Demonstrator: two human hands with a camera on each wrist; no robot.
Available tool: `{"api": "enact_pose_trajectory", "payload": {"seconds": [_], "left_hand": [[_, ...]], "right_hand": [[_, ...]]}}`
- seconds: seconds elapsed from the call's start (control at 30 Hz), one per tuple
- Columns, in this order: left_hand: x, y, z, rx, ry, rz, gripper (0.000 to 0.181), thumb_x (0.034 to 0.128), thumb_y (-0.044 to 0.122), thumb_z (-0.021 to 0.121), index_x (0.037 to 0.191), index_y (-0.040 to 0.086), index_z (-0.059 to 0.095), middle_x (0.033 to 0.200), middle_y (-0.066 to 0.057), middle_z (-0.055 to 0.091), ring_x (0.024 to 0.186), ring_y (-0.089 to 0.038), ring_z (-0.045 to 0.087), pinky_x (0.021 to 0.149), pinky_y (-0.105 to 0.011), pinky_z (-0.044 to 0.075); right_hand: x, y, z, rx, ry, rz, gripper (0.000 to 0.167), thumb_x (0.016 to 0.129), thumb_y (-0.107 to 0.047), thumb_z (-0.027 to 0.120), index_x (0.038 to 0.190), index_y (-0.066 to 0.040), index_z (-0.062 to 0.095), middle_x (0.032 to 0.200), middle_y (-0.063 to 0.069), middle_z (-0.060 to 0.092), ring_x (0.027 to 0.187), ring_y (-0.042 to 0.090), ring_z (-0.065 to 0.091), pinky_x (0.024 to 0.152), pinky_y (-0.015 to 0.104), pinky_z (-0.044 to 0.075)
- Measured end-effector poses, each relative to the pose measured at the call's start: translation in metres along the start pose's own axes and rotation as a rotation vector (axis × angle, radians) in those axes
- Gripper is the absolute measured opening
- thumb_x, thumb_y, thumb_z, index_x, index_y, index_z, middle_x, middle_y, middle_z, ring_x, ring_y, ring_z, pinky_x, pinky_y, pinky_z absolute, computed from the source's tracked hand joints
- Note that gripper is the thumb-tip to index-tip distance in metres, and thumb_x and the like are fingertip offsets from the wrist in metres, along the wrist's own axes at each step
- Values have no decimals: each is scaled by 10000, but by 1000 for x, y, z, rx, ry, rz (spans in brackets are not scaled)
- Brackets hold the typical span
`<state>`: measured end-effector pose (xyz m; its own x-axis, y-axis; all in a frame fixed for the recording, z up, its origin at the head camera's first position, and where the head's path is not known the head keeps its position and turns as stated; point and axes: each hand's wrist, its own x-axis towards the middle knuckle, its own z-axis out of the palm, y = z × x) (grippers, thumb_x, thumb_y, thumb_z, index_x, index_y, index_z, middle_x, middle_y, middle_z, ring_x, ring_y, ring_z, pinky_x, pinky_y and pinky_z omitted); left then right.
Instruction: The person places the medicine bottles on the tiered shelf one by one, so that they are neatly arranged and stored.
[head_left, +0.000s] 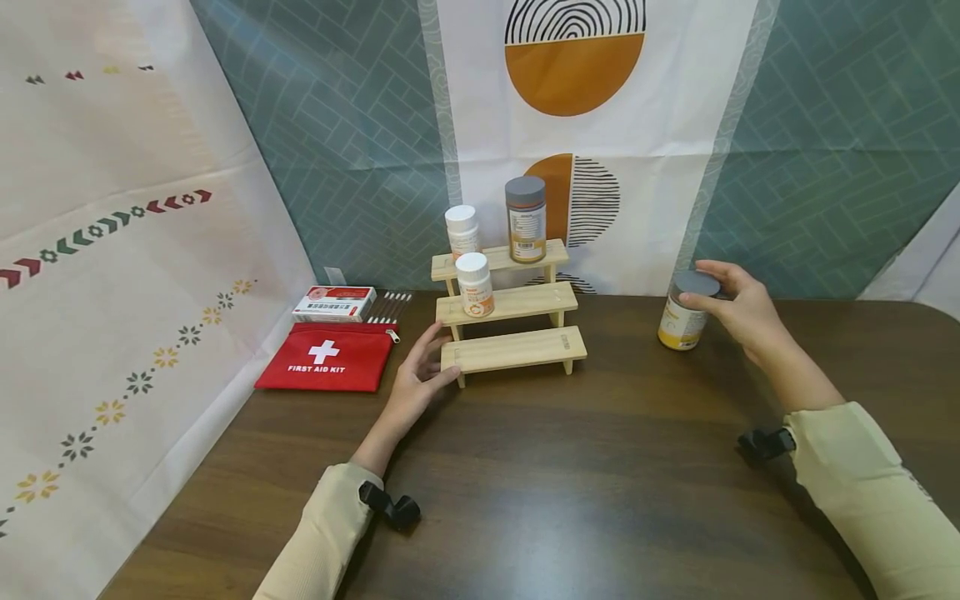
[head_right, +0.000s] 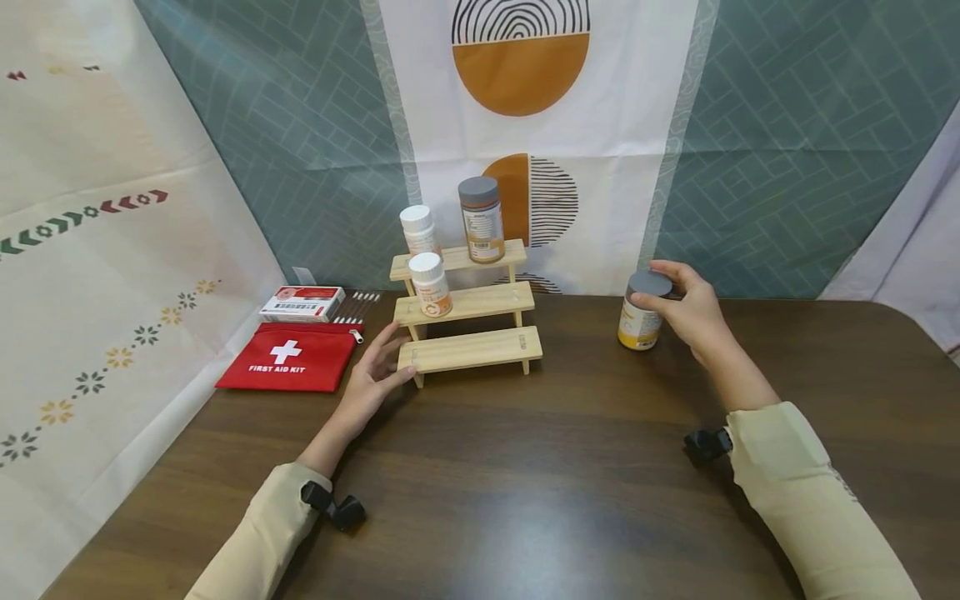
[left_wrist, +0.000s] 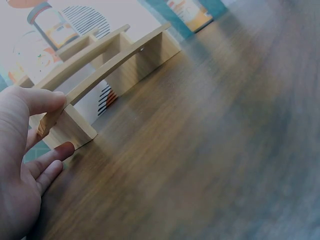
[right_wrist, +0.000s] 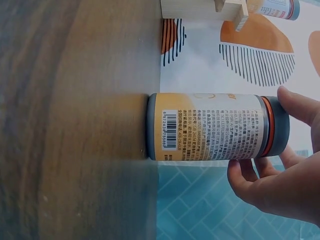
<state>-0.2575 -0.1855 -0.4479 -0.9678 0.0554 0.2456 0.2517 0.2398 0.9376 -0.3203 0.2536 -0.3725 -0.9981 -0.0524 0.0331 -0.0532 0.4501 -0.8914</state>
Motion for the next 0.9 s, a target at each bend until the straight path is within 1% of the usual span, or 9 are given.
{"api": "enact_pose_trajectory", "payload": {"seconds": [0.13,0.27,0.4,0.43,0.6,0.67,0.8,0.9], "left_hand": [[1,0,2,-3,-2,-3,750,882,13,672,1525,188,330,1434,-193,513,972,-278,643,840,-166,493],[1,-1,3,-4,-4,-11,746,884,20,671,1524,199,332,1434,-182,517,965,-275,644,842,-166,494],[1,-3,3,-11,-4,-7,748,883,14,670,1525,196,331,1433,-188,516,963,-253,643,847,-170,494],[1,-3,3,-9,-1,-3,750,880,11,672,1524,195,334,1431,-191,519,969,-257,638,850,-176,492],[-1,-2,1,12,10,7,754,874,4,678,1521,197,344,1426,-194,523,1004,-303,614,863,-225,486],[-1,-2,1,19,7,8,753,876,10,678,1522,198,342,1428,-193,522,1011,-305,610,866,-239,485],[0,-2,1,21,7,7,752,876,14,681,1523,196,341,1427,-194,521,988,-254,605,855,-232,484],[0,-1,1,17,15,6,752,873,7,682,1520,192,346,1421,-198,525,970,-225,604,840,-216,484]], "right_hand": [[0,0,-2,-4,1,5,787,930,-413,632,1558,-160,230,1637,146,170,1433,367,262,1149,563,264],[-1,2,-3,-11,-11,17,803,929,-419,632,1561,-148,218,1615,152,227,1388,304,318,1149,541,282],[0,4,-3,-5,-30,23,809,930,-417,632,1565,-157,203,1590,182,239,1369,302,327,1147,551,277],[0,5,-3,-4,-33,23,811,930,-416,632,1566,-159,200,1593,185,234,1370,311,323,1146,555,275],[0,4,-1,-7,-34,18,813,926,-416,640,1563,-153,209,1576,194,254,1299,252,371,1130,556,286],[0,4,-1,-11,-32,18,814,925,-417,640,1562,-152,209,1575,201,256,1293,247,374,1130,563,286],[1,4,-2,-9,-33,18,818,927,-412,640,1563,-144,202,1572,214,250,1319,298,348,1131,571,280],[1,3,-1,-5,-33,17,817,925,-407,644,1562,-143,206,1559,206,259,1315,290,352,1131,561,282]]}}
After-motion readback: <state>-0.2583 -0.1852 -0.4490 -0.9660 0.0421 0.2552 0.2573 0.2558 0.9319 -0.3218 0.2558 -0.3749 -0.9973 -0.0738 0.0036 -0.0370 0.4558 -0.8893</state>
